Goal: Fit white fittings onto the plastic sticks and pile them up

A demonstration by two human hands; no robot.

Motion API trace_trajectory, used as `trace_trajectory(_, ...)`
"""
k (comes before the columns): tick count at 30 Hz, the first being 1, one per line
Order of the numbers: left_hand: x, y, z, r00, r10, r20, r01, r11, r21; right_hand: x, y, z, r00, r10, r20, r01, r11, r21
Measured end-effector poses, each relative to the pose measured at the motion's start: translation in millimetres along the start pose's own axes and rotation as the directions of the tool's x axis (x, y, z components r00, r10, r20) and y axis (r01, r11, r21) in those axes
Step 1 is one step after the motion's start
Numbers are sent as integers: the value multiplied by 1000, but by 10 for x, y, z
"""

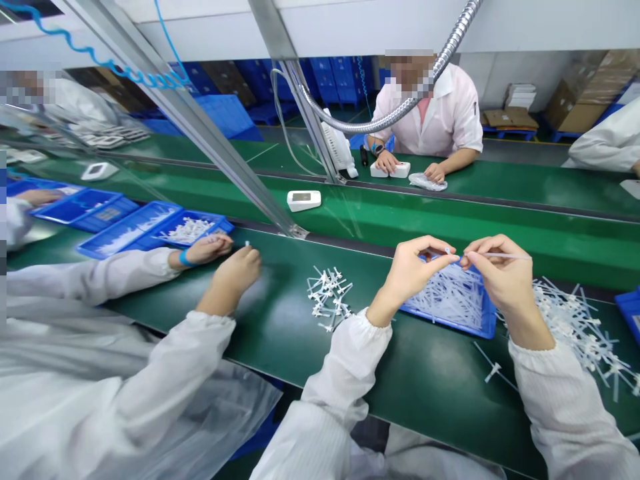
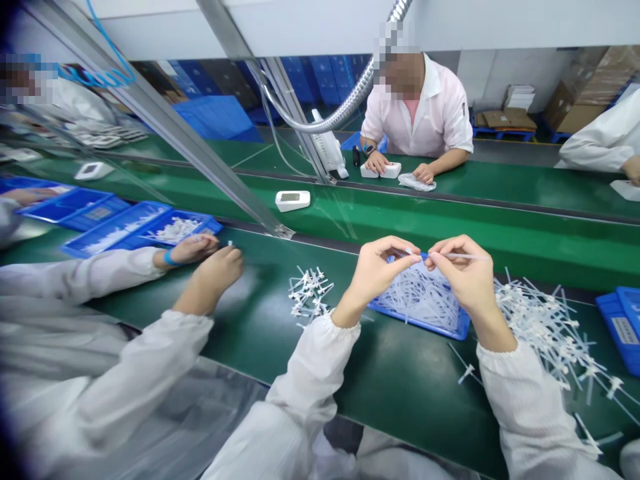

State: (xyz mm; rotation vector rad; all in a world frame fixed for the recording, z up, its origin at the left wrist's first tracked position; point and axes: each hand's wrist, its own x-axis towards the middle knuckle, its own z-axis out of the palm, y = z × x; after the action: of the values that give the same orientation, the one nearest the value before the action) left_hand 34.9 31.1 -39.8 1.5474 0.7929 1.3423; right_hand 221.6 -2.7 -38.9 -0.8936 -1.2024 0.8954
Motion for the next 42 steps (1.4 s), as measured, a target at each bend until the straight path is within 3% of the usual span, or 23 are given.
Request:
trace_trajectory(8, 8, -19, -12, 989, 40, 140, -26, 995, -98, 32, -11, 13, 998, 15, -60, -14, 1000, 12)
trace_trajectory(12, 16, -29, -23, 993, 96, 71, -90, 993, -81, 12, -18, 4, 998, 17, -53, -15, 999, 47)
trace_trajectory(16, 7, -48, 4, 997, 77, -2, -76, 991, -111, -9, 4, 44, 998, 35, -56, -31, 996, 78)
trace_trajectory(28, 17, -85, 70, 957, 291, -4, -291, 956, -19, 13, 23, 189, 998, 35, -50, -21, 965, 261)
trace_trajectory(34, 14, -88, 49, 921, 390, 1, -389, 918, 80, -30, 69, 186, 997, -15, -77, 32, 976, 214)
trace_trajectory(39, 8, -81, 29, 873, 486, 40, -486, 857, 170, -84, 108, 180, 985, -105, -134, 113, 992, 49)
trace_trajectory(42, 4, -68, 24, 874, 483, 58, -485, 853, 194, -81, 119, 179, 983, -117, -144, 116, 993, -14)
